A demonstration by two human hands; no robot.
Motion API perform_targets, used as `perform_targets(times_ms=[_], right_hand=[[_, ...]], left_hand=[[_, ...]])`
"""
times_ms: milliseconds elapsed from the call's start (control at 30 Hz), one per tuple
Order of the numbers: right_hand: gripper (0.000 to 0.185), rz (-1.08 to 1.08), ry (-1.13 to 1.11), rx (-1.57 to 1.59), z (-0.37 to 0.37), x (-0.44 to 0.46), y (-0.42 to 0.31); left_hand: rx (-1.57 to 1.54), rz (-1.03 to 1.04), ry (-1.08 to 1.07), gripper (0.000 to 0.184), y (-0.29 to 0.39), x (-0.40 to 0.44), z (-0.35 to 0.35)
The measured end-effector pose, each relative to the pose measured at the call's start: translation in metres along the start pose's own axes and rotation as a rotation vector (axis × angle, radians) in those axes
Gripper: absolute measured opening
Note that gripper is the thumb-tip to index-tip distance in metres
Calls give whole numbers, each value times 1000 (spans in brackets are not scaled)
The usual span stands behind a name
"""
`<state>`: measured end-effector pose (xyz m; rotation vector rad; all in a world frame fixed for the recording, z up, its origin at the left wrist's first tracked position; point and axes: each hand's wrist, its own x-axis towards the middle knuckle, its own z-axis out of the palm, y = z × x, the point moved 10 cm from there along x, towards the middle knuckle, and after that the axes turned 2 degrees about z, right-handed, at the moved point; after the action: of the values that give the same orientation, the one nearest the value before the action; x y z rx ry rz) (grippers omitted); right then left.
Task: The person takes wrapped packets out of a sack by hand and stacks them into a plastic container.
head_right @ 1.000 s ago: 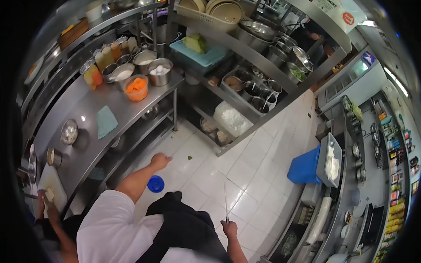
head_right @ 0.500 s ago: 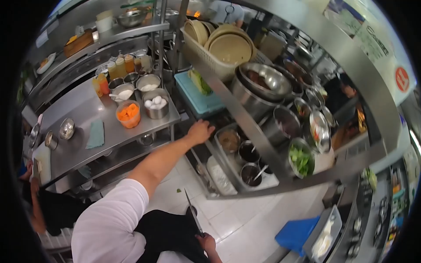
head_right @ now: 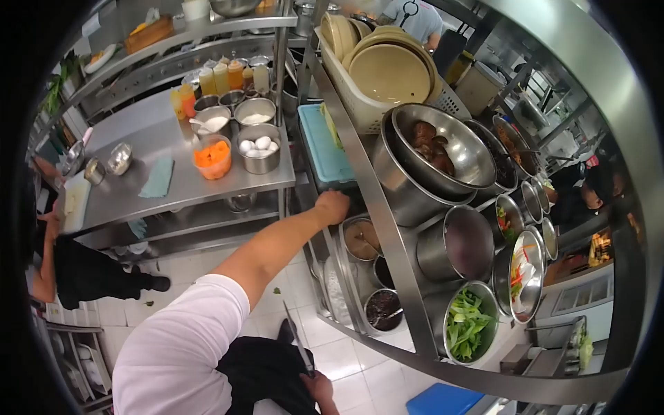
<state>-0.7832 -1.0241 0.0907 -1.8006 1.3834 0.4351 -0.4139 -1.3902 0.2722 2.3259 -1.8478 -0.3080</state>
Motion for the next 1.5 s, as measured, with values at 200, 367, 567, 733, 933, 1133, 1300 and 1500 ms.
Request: perform_targets(times_ms=[200, 367, 567, 733, 933, 1133, 1300, 1500], right_hand=[[56, 127, 21, -17, 9, -15, 27], [59, 148, -17, -16, 1, -22, 32], [58, 19, -29, -14, -4, 4, 16], [53, -119, 17, -34, -31, 1, -32], [55, -121, 146, -36, -39, 18, -49], [41, -380, 156, 128, -76, -23, -154], [32, -705, 259, 108, -89, -33, -218], [33, -881, 413, -88, -101, -64, -286]], left_hand=[[-14, -66, 52, 24, -10, 22, 31], [5, -11, 129, 29, -2, 22, 15], [-144, 33, 157, 23, -8, -36, -37], [-386, 59, 376, 18, -33, -133, -64], [-1646, -480, 209, 17, -143, -311, 41], [-2395, -433, 666, 27, -216, -423, -4], [-2432, -418, 987, 32, -249, -443, -71], [-2412, -349, 1044, 34, -243, -456, -104]])
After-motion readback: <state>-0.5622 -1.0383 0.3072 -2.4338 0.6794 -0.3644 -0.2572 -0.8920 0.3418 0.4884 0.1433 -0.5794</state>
